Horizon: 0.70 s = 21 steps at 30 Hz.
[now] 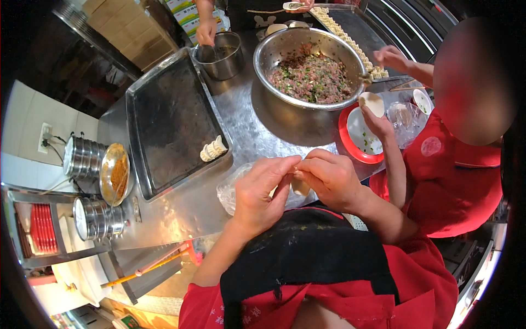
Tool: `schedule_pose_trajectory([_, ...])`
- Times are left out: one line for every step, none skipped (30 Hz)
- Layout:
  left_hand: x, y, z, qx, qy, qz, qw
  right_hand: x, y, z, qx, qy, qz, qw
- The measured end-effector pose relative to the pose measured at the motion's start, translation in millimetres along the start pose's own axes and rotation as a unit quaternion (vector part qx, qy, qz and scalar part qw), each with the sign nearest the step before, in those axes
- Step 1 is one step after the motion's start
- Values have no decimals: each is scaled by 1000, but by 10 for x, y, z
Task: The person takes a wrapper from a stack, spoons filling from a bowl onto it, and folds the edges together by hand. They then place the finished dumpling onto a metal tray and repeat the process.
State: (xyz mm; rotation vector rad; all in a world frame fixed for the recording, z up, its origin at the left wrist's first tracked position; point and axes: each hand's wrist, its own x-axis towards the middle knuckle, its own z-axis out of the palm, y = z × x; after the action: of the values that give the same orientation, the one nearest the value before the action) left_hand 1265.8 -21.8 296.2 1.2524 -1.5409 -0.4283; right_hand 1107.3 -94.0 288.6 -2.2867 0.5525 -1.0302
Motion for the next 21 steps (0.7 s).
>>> schedule_pose_trajectory([-1,-32,-3,10,-20,23,999,-5,6,5,-8,-6,0,1000])
schedule_pose_trajectory([1,-53,-13,21,-40,46,998,-6,8,9,-16,-12,-1,1000])
schedule_pose_trajectory([8,-62,-29,22,-39,46,998,-7,4,10,-16,-12,-3,1000])
schedule_pose_trajectory([8,-71,-49,15,-55,48,997,-11,-4,8,-18,-24,0,1000])
schedule_pose_trajectory([4,-76,-69,10,-71,49,996,-11,-14,5,-19,-35,1,999])
schedule_pose_trajectory([-9,-70,-85,13,-69,48,996,-10,-26,-4,-17,-36,-2,999])
schedule_pose_trajectory([-27,-58,-98,-29,-75,-6,997,-6,-41,-18,-25,-52,4,998])
schedule_pose_trajectory([-40,-49,-104,-72,-80,-59,992,5,-52,-32,-34,-66,10,997])
schedule_pose_trajectory([-59,-64,-75,-69,-80,-59,993,22,-65,-51,-33,-66,8,997])
schedule_pose_trajectory([-93,-100,-17,-139,-57,-95,984,31,-81,-71,-24,-63,8,998])
schedule_pose_trajectory([-120,-123,15,-209,-35,-131,968,31,-91,-79,-17,-60,9,998])
schedule_pose_trajectory([-135,-129,15,-209,-35,-132,968,31,-96,-69,-16,-61,10,998])
schedule_pose_trajectory([-144,-133,12,-330,-80,-220,915,40,-100,-57,0,-44,3,999])
schedule_pose_trajectory([-148,-136,2,-441,-124,-300,837,46,-100,-49,17,-26,-4,1000])
schedule_pose_trajectory([-133,-151,-50,-423,-169,-315,833,43,-89,-41,17,-27,-6,999])
schedule_pose_trajectory([-130,-148,-83,-423,-169,-314,833,34,-73,-27,20,-32,0,999])
schedule_pose_trajectory([-129,-138,-108,-420,-171,-339,824,28,-65,-19,24,-38,6,999])
schedule_pose_trajectory([-132,-132,-124,-416,-173,-364,815,48,-88,-12,24,-38,5,999])
schedule_pose_trajectory([-141,-139,-131,-416,-173,-363,815,84,-128,-3,11,-29,4,1000])
schedule_pose_trajectory([-153,-151,-133,-409,-173,-353,824,104,-149,1,-3,-21,4,1000])
schedule_pose_trajectory([-166,-154,-135,-400,-173,-342,832,106,-137,-4,-3,-21,3,1000])
